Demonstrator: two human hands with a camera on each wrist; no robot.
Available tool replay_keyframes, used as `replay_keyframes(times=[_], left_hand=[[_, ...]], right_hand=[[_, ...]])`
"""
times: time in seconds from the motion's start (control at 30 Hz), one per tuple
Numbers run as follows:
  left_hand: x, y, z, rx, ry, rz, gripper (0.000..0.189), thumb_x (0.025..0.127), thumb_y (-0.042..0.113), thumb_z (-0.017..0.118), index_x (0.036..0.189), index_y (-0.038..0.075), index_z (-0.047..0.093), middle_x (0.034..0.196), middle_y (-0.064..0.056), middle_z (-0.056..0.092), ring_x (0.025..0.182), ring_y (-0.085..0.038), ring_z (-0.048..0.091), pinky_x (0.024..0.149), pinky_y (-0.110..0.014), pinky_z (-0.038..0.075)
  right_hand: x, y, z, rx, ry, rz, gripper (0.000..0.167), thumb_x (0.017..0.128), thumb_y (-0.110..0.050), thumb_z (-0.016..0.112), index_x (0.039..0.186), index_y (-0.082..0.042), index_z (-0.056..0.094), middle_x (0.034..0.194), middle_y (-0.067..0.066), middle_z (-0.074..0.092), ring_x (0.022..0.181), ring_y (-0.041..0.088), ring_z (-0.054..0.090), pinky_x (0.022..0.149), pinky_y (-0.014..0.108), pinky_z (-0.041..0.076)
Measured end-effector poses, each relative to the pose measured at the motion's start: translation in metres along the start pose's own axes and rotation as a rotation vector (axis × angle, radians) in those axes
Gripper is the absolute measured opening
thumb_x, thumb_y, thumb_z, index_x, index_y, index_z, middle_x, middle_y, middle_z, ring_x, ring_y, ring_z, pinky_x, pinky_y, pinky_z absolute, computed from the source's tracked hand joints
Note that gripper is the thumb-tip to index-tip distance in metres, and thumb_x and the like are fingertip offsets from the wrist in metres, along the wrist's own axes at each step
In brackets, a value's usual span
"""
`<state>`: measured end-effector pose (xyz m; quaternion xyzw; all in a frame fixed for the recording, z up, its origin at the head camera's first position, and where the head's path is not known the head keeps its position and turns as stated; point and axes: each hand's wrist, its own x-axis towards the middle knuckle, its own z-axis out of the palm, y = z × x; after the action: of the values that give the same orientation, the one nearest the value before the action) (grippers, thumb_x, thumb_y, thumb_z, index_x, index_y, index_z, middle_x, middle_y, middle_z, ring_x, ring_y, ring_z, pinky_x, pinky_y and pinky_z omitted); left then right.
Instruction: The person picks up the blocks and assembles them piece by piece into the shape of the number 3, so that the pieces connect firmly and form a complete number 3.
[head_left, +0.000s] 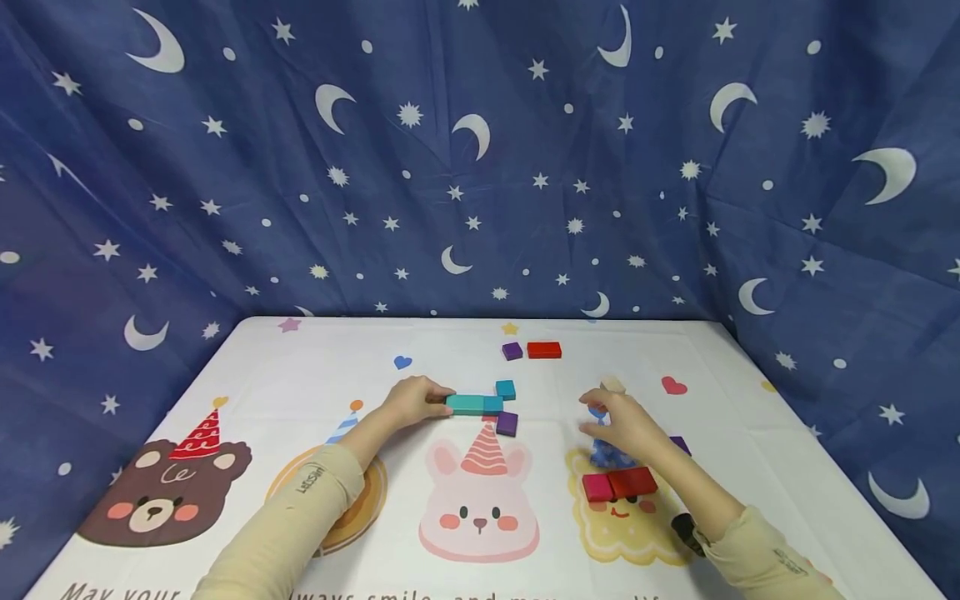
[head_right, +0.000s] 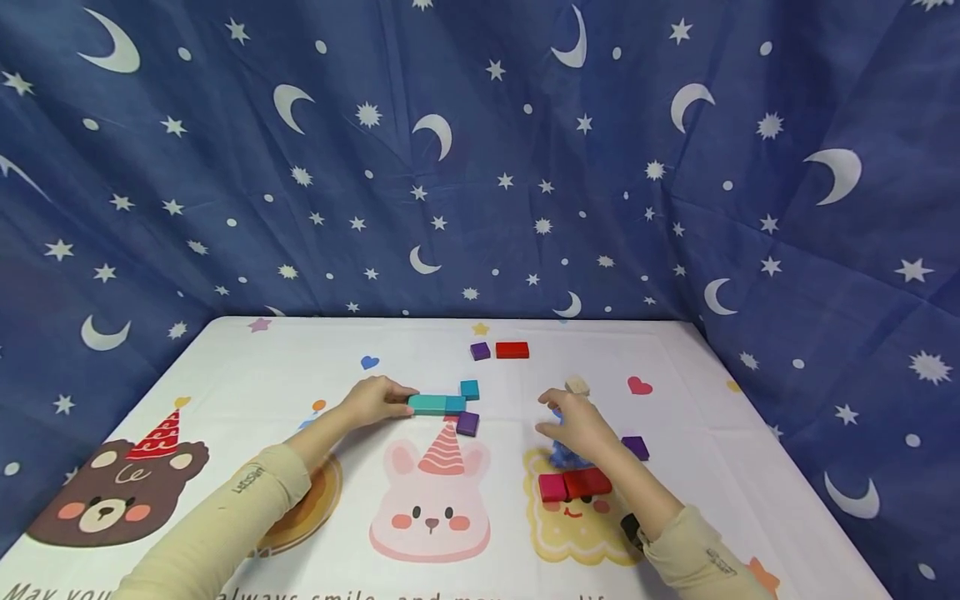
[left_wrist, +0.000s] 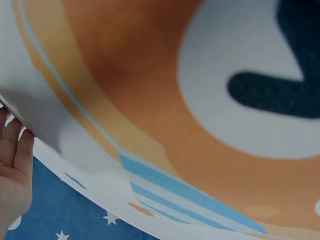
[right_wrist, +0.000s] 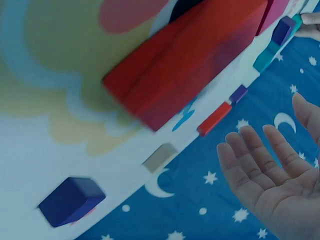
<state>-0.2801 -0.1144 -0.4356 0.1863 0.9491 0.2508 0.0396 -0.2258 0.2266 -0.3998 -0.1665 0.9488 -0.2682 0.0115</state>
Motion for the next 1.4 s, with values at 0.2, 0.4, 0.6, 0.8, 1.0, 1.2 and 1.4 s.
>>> replay_keyframes(times=[0.2, 0.4, 0.6, 0.8, 1.0, 1.2, 1.4], left_hand=[[0.000, 0.000, 0.002, 0.013, 0.011, 0.025, 0.036, 0.082, 0.029, 0.072, 0.114, 0.011, 0.069, 0.110, -0.007, 0.071, 0.106, -0.026, 0.064, 0.090, -0.042, 0.050], [0.000, 0.001, 0.002, 0.026, 0.031, 0.048, 0.041, 0.082, 0.028, 0.072, 0.118, 0.010, 0.066, 0.115, -0.009, 0.068, 0.112, -0.029, 0.061, 0.095, -0.046, 0.047], [-0.001, 0.003, 0.004, 0.011, 0.054, 0.040, 0.039, 0.080, 0.026, 0.074, 0.115, 0.010, 0.068, 0.113, -0.009, 0.069, 0.107, -0.027, 0.063, 0.091, -0.045, 0.049], [0.000, 0.006, 0.003, 0.036, 0.071, 0.045, 0.033, 0.077, 0.024, 0.077, 0.106, 0.009, 0.072, 0.087, -0.003, 0.069, 0.074, -0.012, 0.055, 0.069, -0.029, 0.045], [0.001, 0.009, 0.001, 0.077, 0.054, 0.044, 0.034, 0.076, 0.025, 0.077, 0.106, 0.009, 0.072, 0.082, -0.002, 0.066, 0.069, -0.010, 0.047, 0.066, -0.026, 0.041], [0.001, 0.008, 0.001, 0.074, 0.040, 0.036, 0.034, 0.078, 0.025, 0.076, 0.107, 0.009, 0.072, 0.088, -0.003, 0.069, 0.071, -0.011, 0.048, 0.067, -0.026, 0.041], [0.000, 0.005, 0.002, 0.052, 0.048, 0.034, 0.033, 0.079, 0.026, 0.075, 0.108, 0.010, 0.071, 0.100, -0.006, 0.071, 0.082, -0.015, 0.059, 0.075, -0.033, 0.048]], right_hand=[[-0.008, 0.011, -0.012, 0.005, 0.024, 0.057, 0.039, 0.082, -0.013, 0.070, 0.117, 0.003, 0.059, 0.111, 0.022, 0.064, 0.101, 0.037, 0.059, 0.087, 0.049, 0.052], [-0.017, 0.028, -0.029, 0.040, 0.105, 0.027, 0.035, 0.082, -0.010, 0.070, 0.110, 0.007, 0.060, 0.106, 0.026, 0.064, 0.096, 0.040, 0.062, 0.085, 0.052, 0.051], [-0.028, 0.044, -0.039, 0.033, 0.156, 0.038, 0.036, 0.081, -0.011, 0.071, 0.110, 0.009, 0.060, 0.104, 0.027, 0.064, 0.092, 0.040, 0.062, 0.083, 0.051, 0.052], [-0.034, 0.056, -0.042, 0.033, 0.149, 0.081, 0.038, 0.083, -0.012, 0.070, 0.112, 0.010, 0.059, 0.106, 0.027, 0.064, 0.095, 0.040, 0.062, 0.085, 0.051, 0.051], [-0.037, 0.062, -0.047, 0.011, 0.139, 0.078, 0.037, 0.083, -0.012, 0.070, 0.111, 0.010, 0.059, 0.106, 0.027, 0.064, 0.095, 0.040, 0.062, 0.085, 0.052, 0.051], [-0.042, 0.077, -0.052, 0.012, 0.075, 0.012, 0.037, 0.081, -0.009, 0.070, 0.109, 0.012, 0.059, 0.106, 0.029, 0.063, 0.093, 0.041, 0.062, 0.082, 0.051, 0.052], [-0.048, 0.091, -0.054, 0.033, -0.009, -0.008, 0.037, 0.081, -0.011, 0.071, 0.109, 0.009, 0.059, 0.106, 0.028, 0.063, 0.094, 0.040, 0.062, 0.082, 0.051, 0.053]])
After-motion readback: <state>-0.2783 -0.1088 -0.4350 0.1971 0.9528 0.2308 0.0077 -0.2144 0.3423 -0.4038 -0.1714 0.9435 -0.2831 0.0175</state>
